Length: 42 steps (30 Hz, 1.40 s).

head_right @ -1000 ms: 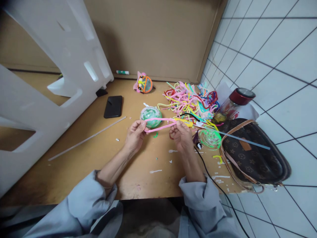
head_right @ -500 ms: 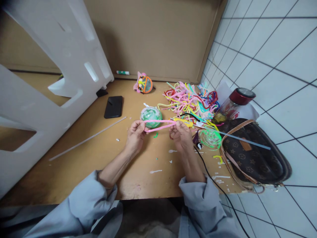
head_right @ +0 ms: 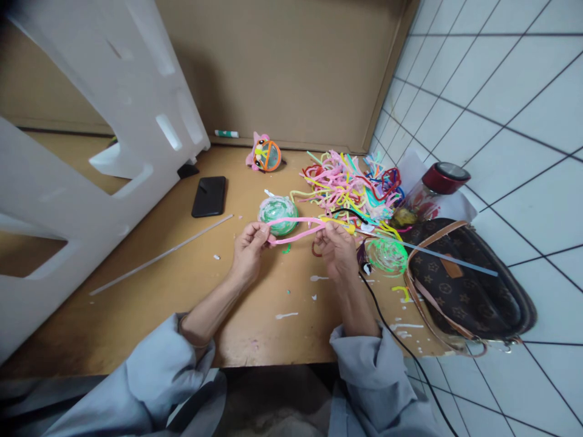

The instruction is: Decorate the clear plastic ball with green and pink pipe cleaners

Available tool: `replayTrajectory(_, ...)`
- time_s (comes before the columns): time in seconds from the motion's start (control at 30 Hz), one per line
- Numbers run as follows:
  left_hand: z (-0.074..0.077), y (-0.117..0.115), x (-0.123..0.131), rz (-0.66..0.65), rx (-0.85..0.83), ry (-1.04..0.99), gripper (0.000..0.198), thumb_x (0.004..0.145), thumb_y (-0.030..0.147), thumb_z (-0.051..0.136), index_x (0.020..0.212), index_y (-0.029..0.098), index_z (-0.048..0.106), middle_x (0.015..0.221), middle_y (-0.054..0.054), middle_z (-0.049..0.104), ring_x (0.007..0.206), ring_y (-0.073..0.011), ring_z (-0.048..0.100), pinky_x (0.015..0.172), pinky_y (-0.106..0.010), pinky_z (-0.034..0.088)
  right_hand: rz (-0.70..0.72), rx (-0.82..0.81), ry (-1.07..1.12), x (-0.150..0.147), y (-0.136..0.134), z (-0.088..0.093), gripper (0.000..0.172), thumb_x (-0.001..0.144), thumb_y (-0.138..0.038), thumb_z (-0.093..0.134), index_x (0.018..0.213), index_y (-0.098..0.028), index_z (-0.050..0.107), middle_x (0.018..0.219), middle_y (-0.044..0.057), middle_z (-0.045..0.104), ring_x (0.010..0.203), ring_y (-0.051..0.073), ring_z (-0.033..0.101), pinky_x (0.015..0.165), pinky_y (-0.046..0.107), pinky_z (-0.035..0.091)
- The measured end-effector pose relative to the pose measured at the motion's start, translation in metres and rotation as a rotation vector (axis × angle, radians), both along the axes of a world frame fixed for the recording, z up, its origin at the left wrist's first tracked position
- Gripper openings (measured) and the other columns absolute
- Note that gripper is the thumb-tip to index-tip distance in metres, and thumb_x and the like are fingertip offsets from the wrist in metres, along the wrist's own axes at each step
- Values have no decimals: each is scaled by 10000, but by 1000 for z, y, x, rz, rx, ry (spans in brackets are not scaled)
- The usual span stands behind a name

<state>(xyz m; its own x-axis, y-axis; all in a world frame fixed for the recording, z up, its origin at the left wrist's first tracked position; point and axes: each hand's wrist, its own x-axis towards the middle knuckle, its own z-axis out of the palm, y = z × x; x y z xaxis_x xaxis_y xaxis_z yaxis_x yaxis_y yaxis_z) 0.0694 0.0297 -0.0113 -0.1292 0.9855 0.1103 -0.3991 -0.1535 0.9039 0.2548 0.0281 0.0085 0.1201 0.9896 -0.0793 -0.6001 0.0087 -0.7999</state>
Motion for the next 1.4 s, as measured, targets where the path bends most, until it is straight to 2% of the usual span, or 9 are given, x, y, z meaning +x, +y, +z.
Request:
replayTrajectory(0.47,1,-3,1,-32,-30,16,481,686,608,802,752,172,610,568,32,621,476,-70,480,522,-208,392,55,-131,67,-1,-1,4,208,761,-242,801,661,-172,631,568,-34,610,542,80,574,546,190,513)
replayTrajectory(0.73,-2,0,0,52,36,41,494,701,637,782,781,186,595,595,34,627,475,-69,482,507,-200,393,19,-42,-9,0,-1,0,263,752,-265,808,643,-197,578,566,-49,599,525,88,557,534,218,495)
replayTrajectory(0.9,-4,-1,1,75,80,45,469,739,627,760,792,194,590,598,35,617,473,-72,479,497,-200,390,25,-62,-11,-1,0,-1,277,722,-283,823,642,-203,570,542,-50,565,508,101,560,476,219,472)
replayTrajectory(1.07,-6,0,1,97,111,60,452,761,616,746,802,195,587,605,34,615,471,-69,465,490,-201,377,36,-53,11,-2,-1,0,270,727,-283,820,657,-208,570,558,-56,582,522,95,570,514,215,507)
replayTrajectory(1.4,-6,4,1,140,124,43,477,725,635,765,754,195,583,569,50,579,447,-60,415,464,-196,334,0,-30,-50,-3,2,-6,261,728,-301,822,687,-208,582,536,-60,590,482,92,545,468,208,456)
